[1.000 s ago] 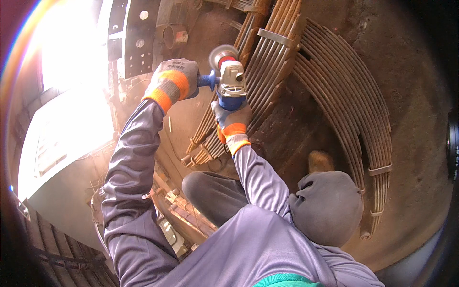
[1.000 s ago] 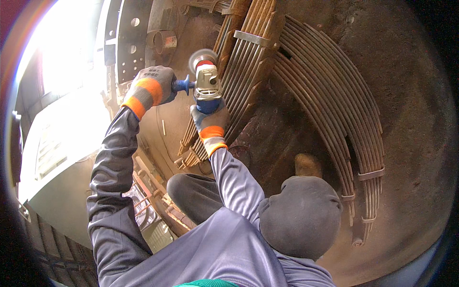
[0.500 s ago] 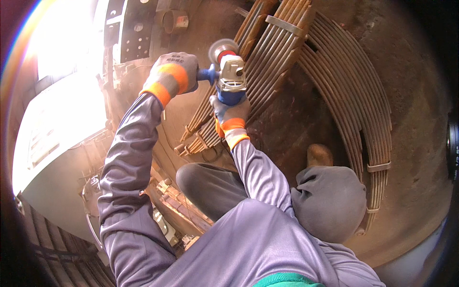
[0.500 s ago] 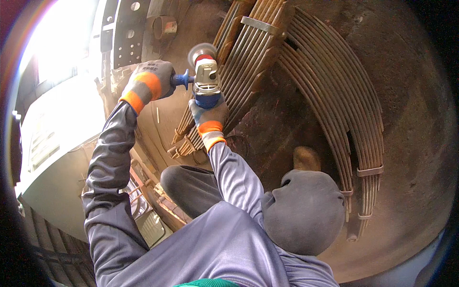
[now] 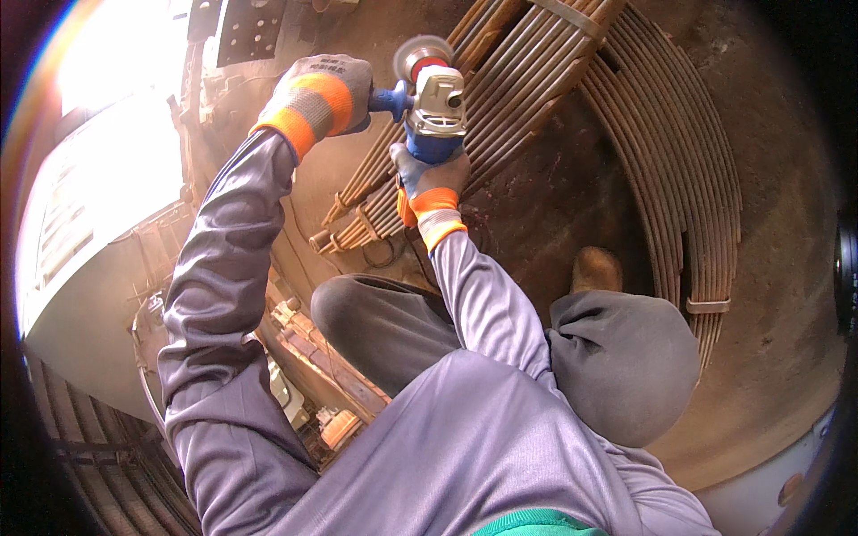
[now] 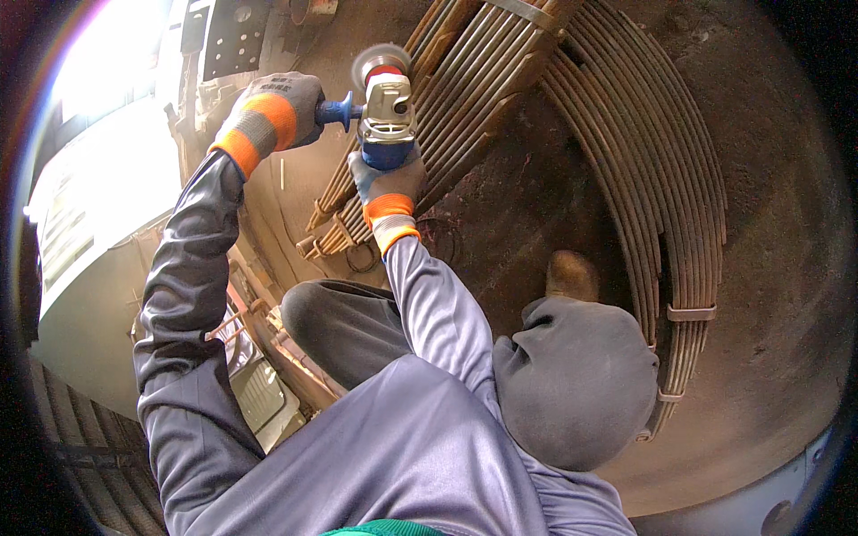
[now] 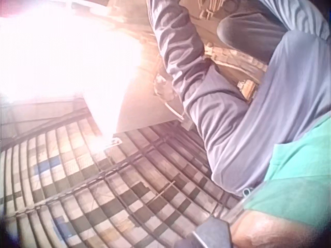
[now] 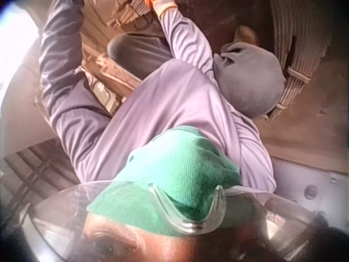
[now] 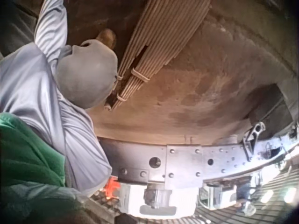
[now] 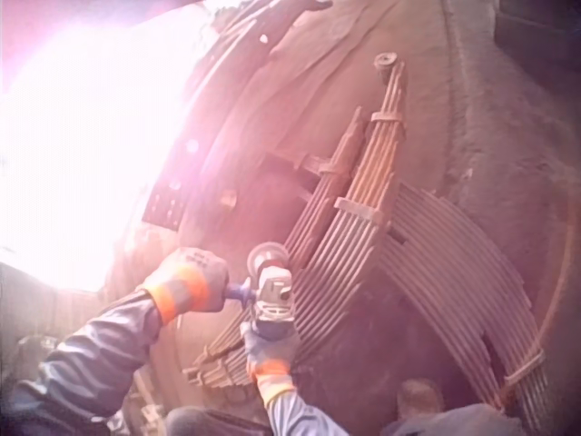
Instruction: The person uses an angle grinder to cut and smooth a bundle of metal rods. They reposition the rods and the grinder multiple times to work on different sections, generating sparks throughout the process.
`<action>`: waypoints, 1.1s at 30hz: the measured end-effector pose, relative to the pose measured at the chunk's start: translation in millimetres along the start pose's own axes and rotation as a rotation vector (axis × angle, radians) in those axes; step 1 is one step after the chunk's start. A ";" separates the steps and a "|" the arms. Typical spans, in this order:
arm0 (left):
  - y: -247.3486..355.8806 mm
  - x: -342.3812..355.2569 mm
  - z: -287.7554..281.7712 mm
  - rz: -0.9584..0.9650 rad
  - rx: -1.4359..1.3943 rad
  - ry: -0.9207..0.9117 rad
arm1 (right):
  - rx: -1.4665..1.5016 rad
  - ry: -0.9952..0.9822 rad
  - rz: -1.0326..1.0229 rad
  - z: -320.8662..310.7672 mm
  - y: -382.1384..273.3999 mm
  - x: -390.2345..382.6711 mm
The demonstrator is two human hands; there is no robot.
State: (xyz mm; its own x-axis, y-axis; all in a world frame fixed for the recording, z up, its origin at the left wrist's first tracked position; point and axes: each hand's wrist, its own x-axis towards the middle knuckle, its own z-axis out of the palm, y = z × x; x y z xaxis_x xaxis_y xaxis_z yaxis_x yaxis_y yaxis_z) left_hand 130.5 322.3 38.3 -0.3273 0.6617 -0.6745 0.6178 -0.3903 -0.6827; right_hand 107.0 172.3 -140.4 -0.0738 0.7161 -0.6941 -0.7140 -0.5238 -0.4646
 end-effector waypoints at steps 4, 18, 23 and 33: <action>1.8 4.6 10.2 0.015 -0.014 -0.031 | 0.002 -0.034 0.025 -3.9 17.0 0.2; 12.7 5.0 36.7 -0.037 -0.067 -0.105 | 0.158 -0.079 0.074 -9.5 25.6 -19.7; 38.2 44.8 64.4 -0.052 -0.044 -0.080 | -0.066 -0.080 -0.142 -34.4 75.5 26.5; 31.6 55.7 42.9 0.059 -0.005 0.008 | 0.013 -0.036 0.017 -21.5 33.3 30.2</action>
State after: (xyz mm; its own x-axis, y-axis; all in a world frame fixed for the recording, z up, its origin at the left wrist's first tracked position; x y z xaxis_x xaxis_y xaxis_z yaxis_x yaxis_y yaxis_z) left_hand 101.2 319.4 -32.9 -0.2845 0.6430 -0.7110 0.6391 -0.4256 -0.6407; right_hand 96.0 166.6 -188.6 -0.1108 0.7233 -0.6816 -0.7211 -0.5305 -0.4457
